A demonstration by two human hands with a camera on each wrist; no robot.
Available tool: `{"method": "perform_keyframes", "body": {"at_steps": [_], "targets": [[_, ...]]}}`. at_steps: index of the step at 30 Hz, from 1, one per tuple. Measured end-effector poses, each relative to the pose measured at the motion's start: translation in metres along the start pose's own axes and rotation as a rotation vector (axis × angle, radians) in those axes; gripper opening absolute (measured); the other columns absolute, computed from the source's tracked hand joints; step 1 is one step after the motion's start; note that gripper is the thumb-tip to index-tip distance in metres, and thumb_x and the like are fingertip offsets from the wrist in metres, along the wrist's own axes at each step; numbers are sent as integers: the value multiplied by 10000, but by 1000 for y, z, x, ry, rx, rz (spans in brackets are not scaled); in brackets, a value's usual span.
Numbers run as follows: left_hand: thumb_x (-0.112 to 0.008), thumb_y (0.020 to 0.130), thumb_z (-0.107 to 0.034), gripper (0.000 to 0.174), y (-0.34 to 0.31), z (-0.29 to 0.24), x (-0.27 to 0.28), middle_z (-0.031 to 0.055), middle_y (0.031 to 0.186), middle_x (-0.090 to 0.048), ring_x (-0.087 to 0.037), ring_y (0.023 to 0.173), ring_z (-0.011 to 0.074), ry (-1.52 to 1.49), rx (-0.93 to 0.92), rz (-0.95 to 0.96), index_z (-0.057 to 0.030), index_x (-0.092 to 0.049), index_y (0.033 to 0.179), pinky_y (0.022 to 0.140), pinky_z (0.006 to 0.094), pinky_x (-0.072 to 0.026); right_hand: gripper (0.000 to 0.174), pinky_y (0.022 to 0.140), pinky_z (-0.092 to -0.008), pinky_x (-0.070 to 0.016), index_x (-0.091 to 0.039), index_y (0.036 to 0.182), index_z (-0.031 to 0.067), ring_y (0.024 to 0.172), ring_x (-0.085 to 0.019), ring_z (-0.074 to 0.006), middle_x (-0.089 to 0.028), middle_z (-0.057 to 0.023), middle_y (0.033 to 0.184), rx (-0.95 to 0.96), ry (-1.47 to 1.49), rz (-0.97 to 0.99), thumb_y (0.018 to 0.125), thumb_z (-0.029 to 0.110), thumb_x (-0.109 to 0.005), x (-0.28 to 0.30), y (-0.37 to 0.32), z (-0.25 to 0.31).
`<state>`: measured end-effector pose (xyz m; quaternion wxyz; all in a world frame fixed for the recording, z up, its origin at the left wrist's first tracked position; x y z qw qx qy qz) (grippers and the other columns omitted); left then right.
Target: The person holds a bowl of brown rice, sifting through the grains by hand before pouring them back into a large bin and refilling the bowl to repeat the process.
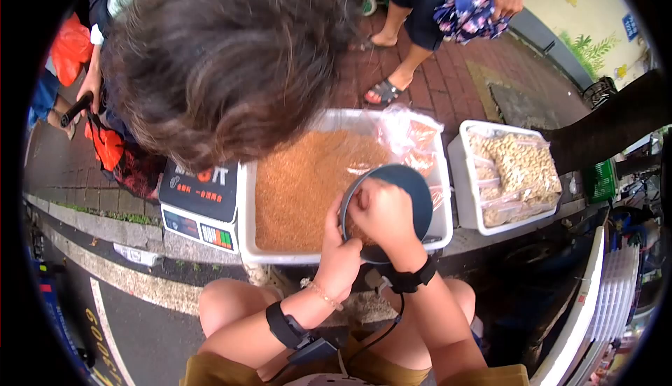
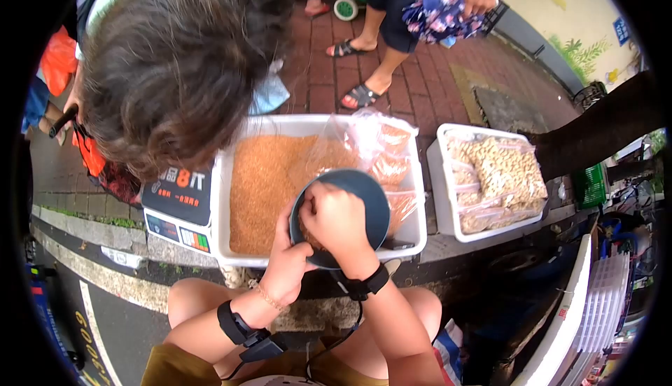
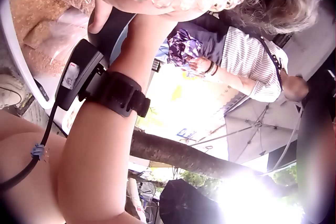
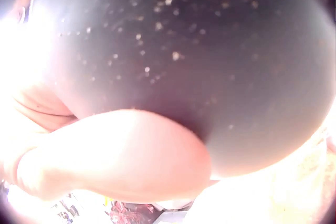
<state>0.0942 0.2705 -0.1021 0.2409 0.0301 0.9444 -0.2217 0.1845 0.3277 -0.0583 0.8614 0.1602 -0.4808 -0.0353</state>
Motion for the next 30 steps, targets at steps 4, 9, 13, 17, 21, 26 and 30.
{"method": "perform_keyframes", "body": {"at_steps": [4,9,13,17,21,26,30], "targets": [[-337,673,176,844,24,28,10,89,1347,-377,-488,1171,254,51,-168,36,-226,-250,1410,810,401,-551,101,548,-408,-500,-593,702,63,597,-618,-325,-621,-130,654,-13,-15,19,689,156,-629,3,1,2],[-335,669,181,843,11,0,-3,116,1333,-349,-491,1154,320,-53,29,8,-246,-207,1384,759,521,-562,174,539,-398,-485,-577,697,52,577,-606,-320,-599,-122,598,3,78,9,707,210,-650,12,3,6],[-331,679,203,833,11,1,-6,159,1323,-334,-501,1126,379,-92,113,2,-232,-177,1372,767,580,-550,184,602,-465,-479,-543,832,49,677,-619,-374,-623,-179,692,22,22,35,796,224,-587,22,-1,6],[-338,686,229,798,4,1,-9,191,1317,-335,-511,1091,443,-174,174,9,-198,-187,1342,767,616,-536,180,635,-496,-478,-494,900,40,712,-612,-407,-628,-216,742,32,-32,29,848,213,-504,35,-11,13],[-342,692,229,780,20,11,-4,192,1320,-336,-506,1096,450,-182,128,122,-191,-197,1334,768,619,-535,194,649,-505,-471,-493,896,32,725,-608,-413,-625,-225,752,15,-58,5,864,222,-471,42,-13,14],[-335,727,193,749,19,12,-1,187,1325,-335,-501,1114,433,-137,86,38,-177,-157,1354,754,613,-538,225,725,-508,-442,-494,923,-1,834,-579,-445,-603,-275,817,-2,92,-15,869,214,-452,54,-22,7],[-304,711,195,761,15,14,1,185,1343,-318,-488,1130,443,-140,76,-9,-170,-150,1361,746,617,-538,234,742,-503,-448,-518,909,-3,846,-585,-442,-603,-282,821,-23,180,-13,872,214,-438,65,-29,-6]]}}
Point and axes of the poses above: each hand's wrist, its own y-axis towards the middle knuckle, its own x-axis out of the back of the hand, z = x × y, the point moved 5 cm from there along y, towards the middle knuckle
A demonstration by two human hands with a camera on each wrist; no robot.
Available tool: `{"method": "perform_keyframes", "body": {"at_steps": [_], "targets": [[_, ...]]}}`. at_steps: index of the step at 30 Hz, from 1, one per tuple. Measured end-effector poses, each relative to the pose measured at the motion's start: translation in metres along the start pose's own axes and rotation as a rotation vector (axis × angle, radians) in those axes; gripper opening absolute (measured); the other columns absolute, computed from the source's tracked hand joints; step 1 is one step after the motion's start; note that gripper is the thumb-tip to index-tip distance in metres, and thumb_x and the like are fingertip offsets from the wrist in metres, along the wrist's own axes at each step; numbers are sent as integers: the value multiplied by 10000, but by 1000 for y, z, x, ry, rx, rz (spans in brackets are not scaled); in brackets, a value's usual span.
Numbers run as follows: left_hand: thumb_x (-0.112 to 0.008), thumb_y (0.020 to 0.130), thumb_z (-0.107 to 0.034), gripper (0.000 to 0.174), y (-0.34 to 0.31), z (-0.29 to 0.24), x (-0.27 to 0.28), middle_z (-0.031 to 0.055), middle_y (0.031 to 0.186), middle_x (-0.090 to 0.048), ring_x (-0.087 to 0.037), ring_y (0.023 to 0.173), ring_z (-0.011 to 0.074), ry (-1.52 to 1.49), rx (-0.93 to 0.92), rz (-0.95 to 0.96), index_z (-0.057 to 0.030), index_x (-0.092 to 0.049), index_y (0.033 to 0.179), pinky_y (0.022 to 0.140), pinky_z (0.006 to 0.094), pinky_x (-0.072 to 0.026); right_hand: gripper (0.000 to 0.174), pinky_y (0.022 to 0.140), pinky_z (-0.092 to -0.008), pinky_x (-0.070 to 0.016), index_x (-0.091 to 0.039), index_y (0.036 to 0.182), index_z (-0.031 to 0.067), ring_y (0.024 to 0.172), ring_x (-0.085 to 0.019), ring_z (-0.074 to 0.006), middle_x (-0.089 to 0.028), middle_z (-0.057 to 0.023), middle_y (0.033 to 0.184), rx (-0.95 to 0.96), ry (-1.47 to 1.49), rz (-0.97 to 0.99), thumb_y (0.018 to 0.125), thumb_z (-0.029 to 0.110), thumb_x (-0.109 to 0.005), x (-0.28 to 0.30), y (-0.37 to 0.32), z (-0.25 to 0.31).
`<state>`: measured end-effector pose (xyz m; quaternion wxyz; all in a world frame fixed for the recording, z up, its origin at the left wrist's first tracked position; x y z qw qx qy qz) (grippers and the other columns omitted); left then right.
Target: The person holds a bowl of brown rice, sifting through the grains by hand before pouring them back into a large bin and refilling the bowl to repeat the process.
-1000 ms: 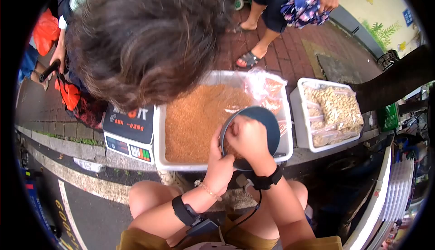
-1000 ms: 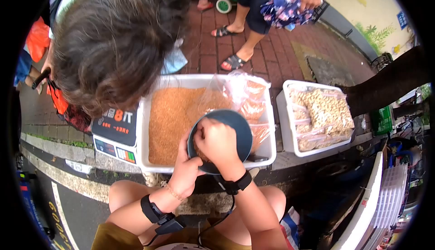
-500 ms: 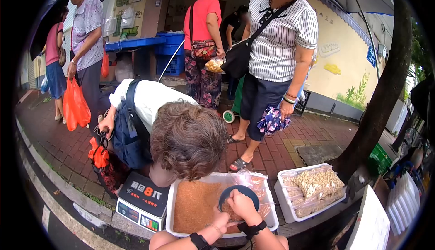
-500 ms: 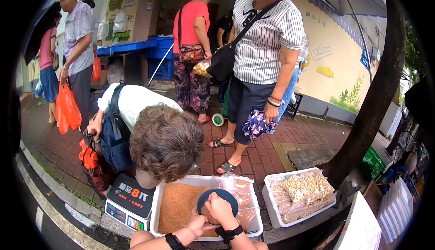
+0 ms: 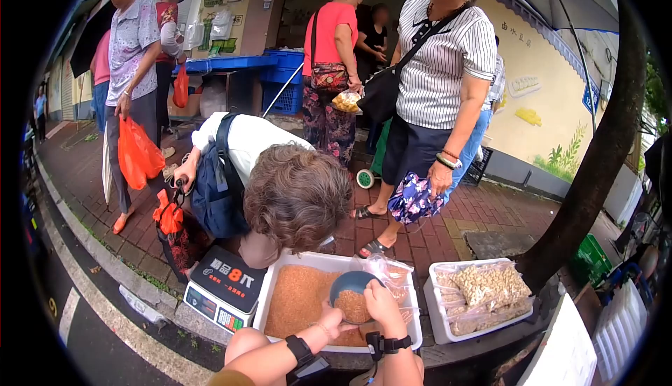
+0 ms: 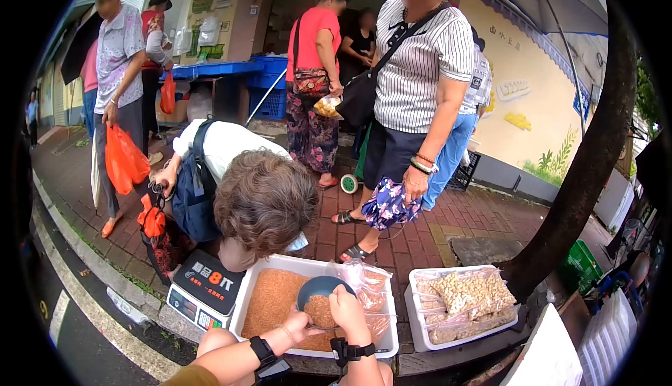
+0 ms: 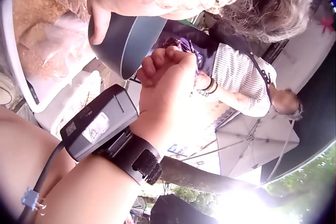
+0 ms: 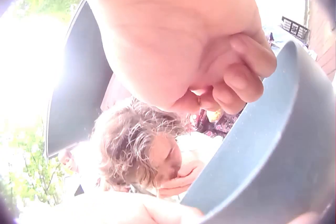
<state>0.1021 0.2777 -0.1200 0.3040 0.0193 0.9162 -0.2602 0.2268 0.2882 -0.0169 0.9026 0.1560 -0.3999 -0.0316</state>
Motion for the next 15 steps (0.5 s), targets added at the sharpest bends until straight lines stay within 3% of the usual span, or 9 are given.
{"method": "perform_keyframes", "body": {"at_steps": [3,8,10,12,15], "targets": [[-305,689,215,799,-15,-3,0,188,1365,-288,-463,1157,462,-18,14,41,-187,-156,1363,768,637,-521,261,748,-502,-444,-529,895,-15,849,-579,-453,-599,-292,828,-8,90,-83,876,224,-427,20,6,-7],[-311,677,223,832,-21,29,37,186,1379,-275,-444,1184,462,-115,38,-30,-223,-157,1362,785,658,-501,362,817,-487,-450,-578,978,-55,917,-581,-460,-599,-328,900,-191,21,-209,851,260,-452,29,25,-90],[-311,676,221,850,-29,39,48,164,1383,-283,-444,1192,442,-167,52,-69,-251,-147,1365,774,646,-511,416,859,-481,-453,-614,999,-57,952,-589,-443,-609,-320,940,-331,-100,-69,828,301,-491,0,31,-149],[-311,679,219,855,-37,43,54,155,1388,-275,-441,1193,431,-176,45,-103,-259,-142,1368,767,638,-518,416,865,-481,-455,-627,982,-52,958,-592,-435,-614,-313,944,-352,-152,-68,822,311,-505,-35,37,-187],[-313,685,214,866,-45,49,60,143,1397,-253,-431,1196,410,-163,32,-154,-272,-131,1378,758,625,-529,399,836,-474,-465,-624,918,-62,940,-601,-429,-616,-308,923,-320,-237,2,831,316,-531,-62,19,-187]]}}
Point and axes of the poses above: each hand's wrist, its own y-axis towards the middle knuckle, its own x-axis out of the back of the hand, z = x × y, the point moved 5 cm from there along y, towards the middle knuckle
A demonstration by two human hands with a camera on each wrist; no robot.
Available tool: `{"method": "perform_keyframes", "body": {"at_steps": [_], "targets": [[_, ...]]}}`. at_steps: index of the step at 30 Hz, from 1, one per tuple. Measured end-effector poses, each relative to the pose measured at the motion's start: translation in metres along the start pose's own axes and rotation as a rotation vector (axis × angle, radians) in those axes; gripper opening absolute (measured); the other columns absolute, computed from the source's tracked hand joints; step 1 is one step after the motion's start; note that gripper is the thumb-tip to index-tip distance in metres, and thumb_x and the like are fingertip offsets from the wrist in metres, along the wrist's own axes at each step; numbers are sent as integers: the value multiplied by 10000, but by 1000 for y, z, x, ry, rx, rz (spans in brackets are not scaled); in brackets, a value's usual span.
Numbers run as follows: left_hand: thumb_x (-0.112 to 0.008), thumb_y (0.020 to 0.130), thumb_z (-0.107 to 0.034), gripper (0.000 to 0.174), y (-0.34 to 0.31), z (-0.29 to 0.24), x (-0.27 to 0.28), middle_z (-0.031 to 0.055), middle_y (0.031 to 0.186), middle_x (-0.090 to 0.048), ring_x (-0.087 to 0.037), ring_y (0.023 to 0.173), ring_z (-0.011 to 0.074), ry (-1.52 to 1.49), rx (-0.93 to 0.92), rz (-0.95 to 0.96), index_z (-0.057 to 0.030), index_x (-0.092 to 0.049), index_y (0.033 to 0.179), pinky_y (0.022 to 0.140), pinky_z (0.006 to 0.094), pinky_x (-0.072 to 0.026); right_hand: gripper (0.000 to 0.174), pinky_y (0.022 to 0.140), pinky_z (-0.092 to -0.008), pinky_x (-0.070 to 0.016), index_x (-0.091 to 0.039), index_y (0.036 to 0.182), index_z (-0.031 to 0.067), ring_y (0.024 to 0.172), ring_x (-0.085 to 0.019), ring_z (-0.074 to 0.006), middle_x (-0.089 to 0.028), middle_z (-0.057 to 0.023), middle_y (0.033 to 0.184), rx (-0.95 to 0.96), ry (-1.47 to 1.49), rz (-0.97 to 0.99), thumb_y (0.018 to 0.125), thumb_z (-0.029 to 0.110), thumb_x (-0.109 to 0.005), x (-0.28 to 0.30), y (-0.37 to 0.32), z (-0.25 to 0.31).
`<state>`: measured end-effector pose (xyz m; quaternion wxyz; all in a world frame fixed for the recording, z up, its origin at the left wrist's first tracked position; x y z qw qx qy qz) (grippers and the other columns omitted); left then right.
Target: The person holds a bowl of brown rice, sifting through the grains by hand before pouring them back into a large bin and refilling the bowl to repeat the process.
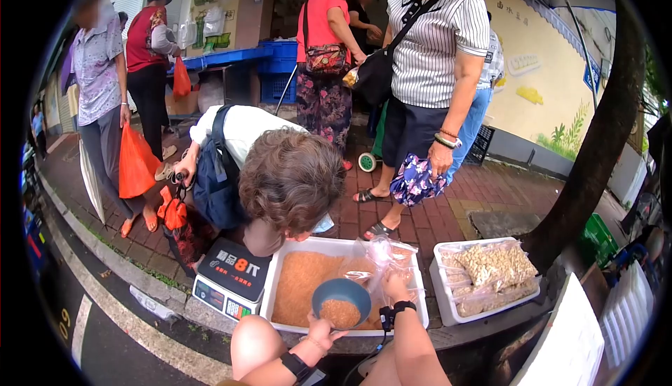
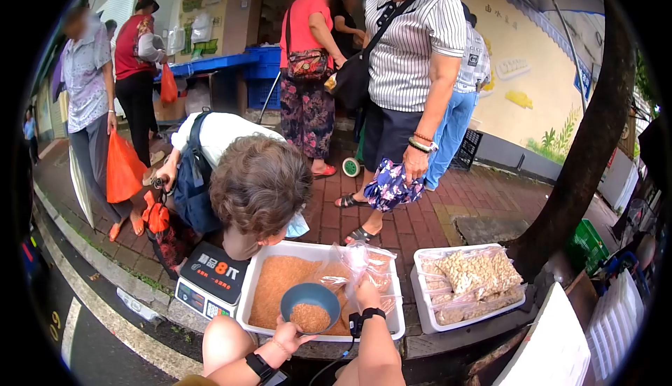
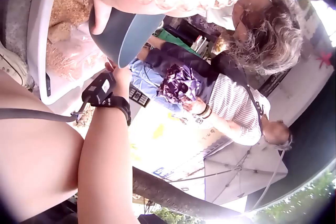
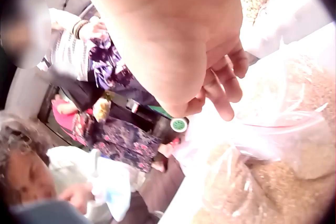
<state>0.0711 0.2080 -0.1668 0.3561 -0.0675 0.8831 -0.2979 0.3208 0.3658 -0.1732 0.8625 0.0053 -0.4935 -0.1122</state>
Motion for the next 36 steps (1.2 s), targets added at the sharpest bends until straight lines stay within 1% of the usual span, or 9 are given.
{"method": "perform_keyframes", "body": {"at_steps": [10,11,13,16,22,26,29,33,36], "targets": [[-304,661,233,921,-5,-5,-2,140,1375,-265,-406,1187,428,-94,-28,52,-336,-170,1372,815,687,-461,282,835,-451,-482,-562,1104,28,1030,-595,-366,-616,-227,1091,-67,-244,331,889,155,-430,-63,-34,3],[-309,660,228,911,0,-3,0,152,1368,-272,-415,1170,434,-93,-25,49,-324,-160,1369,812,686,-463,282,835,-451,-482,-562,1104,28,1030,-595,-366,-616,-227,1091,-73,-241,324,889,155,-430,-69,-35,2],[-308,672,217,895,-5,-8,-3,144,1383,-250,-407,1183,425,-99,-6,46,-302,-142,1381,792,661,-490,304,880,-427,-442,-540,1133,45,1092,-552,-319,-595,-178,1143,-43,-338,-153,873,187,-473,-50,-35,10],[-309,681,205,880,-3,-9,-5,137,1398,-227,-394,1198,418,-128,4,56,-279,-123,1391,770,638,-517,313,951,-469,-406,-524,1160,47,1165,-483,-378,-430,-211,1350,-286,-332,-65,890,163,-418,-10,-48,30],[-324,673,196,863,-2,-8,-8,165,1384,-242,-399,1191,443,-140,-30,74,-281,-130,1366,787,647,-505,514,1141,-471,7,-287,1431,90,1413,-64,-340,-316,-126,1470,-600,-47,165,955,277,-229,38,-77,60],[-337,686,187,826,1,-5,-6,192,1372,-259,-408,1182,463,-132,-32,53,-277,-145,1342,800,658,-494,475,1133,-480,-93,-464,1329,58,1382,-177,-359,-338,-173,1442,-456,-200,251,928,270,-321,16,-65,42],[-338,697,185,816,5,-1,-4,185,1377,-257,-403,1187,460,-153,-14,59,-274,-145,1342,804,658,-495,302,1032,-519,-263,-682,1007,4,1271,-372,-363,-472,-209,1295,-195,-397,-98,830,143,-480,-33,-37,-3],[-339,700,187,815,2,-4,-6,179,1383,-256,-400,1191,460,-124,-34,44,-275,-147,1343,810,660,-491,255,980,-462,-311,-722,845,106,1089,-562,-298,-610,-125,1158,-240,-548,-182,849,152,-471,-52,-27,-29],[-337,700,190,810,2,-4,-5,176,1386,-258,-400,1191,458,-151,-17,10,-274,-165,1341,814,663,-486,256,986,-466,-306,-721,841,106,947,-638,-273,-684,-111,972,-214,-511,28,846,149,-468,-44,-29,-24]]}}
Point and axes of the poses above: each hand's wrist, its own y-axis towards the middle knuckle, its own x-axis out of the back of the hand, z = x × y, the point moved 5 cm from there along y, towards the middle knuckle
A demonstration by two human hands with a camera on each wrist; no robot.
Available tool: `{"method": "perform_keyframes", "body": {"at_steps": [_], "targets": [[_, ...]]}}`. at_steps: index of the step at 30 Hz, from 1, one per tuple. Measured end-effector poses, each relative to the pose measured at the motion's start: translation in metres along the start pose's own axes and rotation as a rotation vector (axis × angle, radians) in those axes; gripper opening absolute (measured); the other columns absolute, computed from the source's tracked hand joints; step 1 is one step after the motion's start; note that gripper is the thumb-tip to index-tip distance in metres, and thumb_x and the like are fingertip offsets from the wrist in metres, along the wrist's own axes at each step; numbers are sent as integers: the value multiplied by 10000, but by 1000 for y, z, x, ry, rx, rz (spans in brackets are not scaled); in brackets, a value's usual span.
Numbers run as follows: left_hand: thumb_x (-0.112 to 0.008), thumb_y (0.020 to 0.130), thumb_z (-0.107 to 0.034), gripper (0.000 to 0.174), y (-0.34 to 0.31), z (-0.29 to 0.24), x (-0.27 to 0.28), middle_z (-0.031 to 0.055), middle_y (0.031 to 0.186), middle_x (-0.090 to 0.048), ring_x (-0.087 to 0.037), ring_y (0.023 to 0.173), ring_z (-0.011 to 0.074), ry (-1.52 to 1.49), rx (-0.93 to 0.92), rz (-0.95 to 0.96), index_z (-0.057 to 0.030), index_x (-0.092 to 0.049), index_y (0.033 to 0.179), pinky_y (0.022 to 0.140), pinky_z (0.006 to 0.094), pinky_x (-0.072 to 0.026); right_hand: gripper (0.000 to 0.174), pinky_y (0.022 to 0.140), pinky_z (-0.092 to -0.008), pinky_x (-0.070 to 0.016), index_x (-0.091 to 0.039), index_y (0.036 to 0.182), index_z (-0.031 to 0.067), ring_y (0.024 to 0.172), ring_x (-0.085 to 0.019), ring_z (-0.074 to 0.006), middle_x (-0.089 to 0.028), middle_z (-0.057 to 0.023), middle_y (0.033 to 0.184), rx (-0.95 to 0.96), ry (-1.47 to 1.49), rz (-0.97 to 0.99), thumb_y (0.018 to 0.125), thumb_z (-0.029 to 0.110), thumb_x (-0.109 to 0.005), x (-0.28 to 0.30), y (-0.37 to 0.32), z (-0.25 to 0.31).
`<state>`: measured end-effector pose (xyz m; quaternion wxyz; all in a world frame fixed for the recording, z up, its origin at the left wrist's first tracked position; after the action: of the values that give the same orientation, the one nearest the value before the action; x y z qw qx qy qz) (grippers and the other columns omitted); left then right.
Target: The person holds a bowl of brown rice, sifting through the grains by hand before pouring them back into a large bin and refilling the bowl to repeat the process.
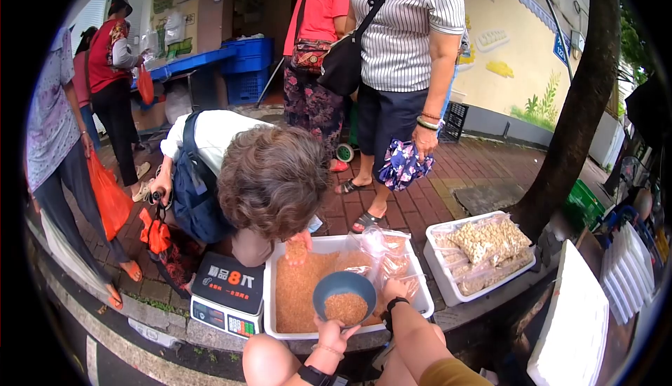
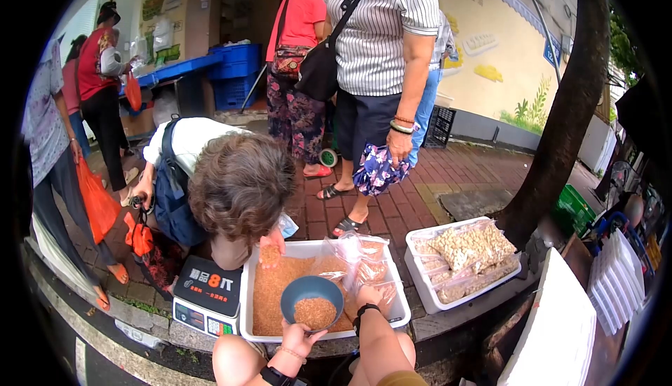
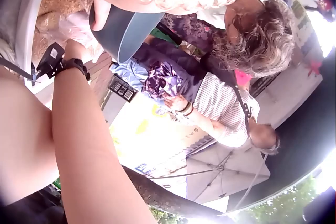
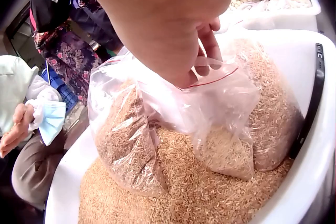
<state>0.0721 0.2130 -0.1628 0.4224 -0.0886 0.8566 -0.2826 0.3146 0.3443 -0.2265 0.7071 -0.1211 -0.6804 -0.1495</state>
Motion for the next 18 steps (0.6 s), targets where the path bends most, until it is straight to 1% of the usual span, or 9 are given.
{"method": "perform_keyframes", "body": {"at_steps": [3,6,8,12,13,14,15,16,18], "targets": [[-334,691,194,822,0,-1,0,174,1387,-259,-402,1192,457,13,-16,14,-280,-169,1342,816,669,-479,282,1043,-500,-259,-691,990,60,1139,-524,-344,-645,-186,1054,-40,81,231,841,152,-470,24,-13,4],[-330,676,199,846,-1,-4,-2,171,1389,-260,-404,1194,452,22,-14,55,-291,-160,1344,818,674,-474,268,1008,-479,-296,-696,944,64,1057,-584,-308,-661,-165,1028,-61,50,38,841,156,-466,69,-36,13],[-311,676,210,884,-2,-6,-3,146,1388,-234,-391,1194,416,0,17,78,-281,-126,1387,799,631,-510,261,978,-451,-322,-696,907,66,974,-621,-302,-679,-144,964,51,-33,66,838,161,-463,49,-25,11],[-327,676,200,866,-11,-13,-6,147,1370,-249,-388,1187,403,-25,-4,54,-269,-141,1379,791,629,-513,264,984,-550,-272,-701,884,73,906,-643,-313,-685,-136,905,74,49,25,828,165,-460,-11,7,-1],[-338,679,188,838,-9,-13,-4,167,1334,-277,-437,1110,395,4,-29,32,-258,-148,1363,801,640,-501,267,974,-536,-298,-697,893,59,969,-622,-318,-664,-162,995,61,86,-77,826,165,-462,-16,6,-3],[-349,682,176,811,-9,-11,0,188,1299,-305,-486,1033,387,33,-51,10,-246,-156,1346,810,652,-490,277,958,-517,-327,-687,929,38,1036,-588,-335,-620,-186,1102,54,59,54,820,168,-468,-7,5,-1],[-350,681,175,807,-11,-12,0,184,1287,-314,-490,1012,375,27,-48,-1,-242,-159,1346,804,641,-500,305,937,-505,-352,-674,979,23,1074,-566,-346,-571,-209,1189,47,60,-16,817,182,-471,8,0,2],[-351,681,173,803,-12,-15,-3,180,1274,-324,-495,990,363,19,-61,2,-237,-162,1345,798,630,-510,337,922,-498,-368,-663,1040,39,1070,-565,-358,-569,-219,1190,44,-32,-44,819,199,-465,26,-5,7],[-359,691,165,766,-20,-19,-11,167,1283,-329,-479,1098,397,61,-85,29,-202,-170,1336,781,611,-533,371,902,-496,-395,-658,1079,67,1027,-580,-384,-554,-226,1206,62,-47,-243,855,278,-449,48,-6,15]]}}
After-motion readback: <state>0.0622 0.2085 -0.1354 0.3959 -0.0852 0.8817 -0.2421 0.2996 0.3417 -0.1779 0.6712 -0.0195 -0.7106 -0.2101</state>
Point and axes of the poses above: each hand's wrist, its own y-axis towards the middle knuckle, its own x-axis out of the back of the hand, z = x × y, the point moved 5 cm from there along y, towards the middle knuckle
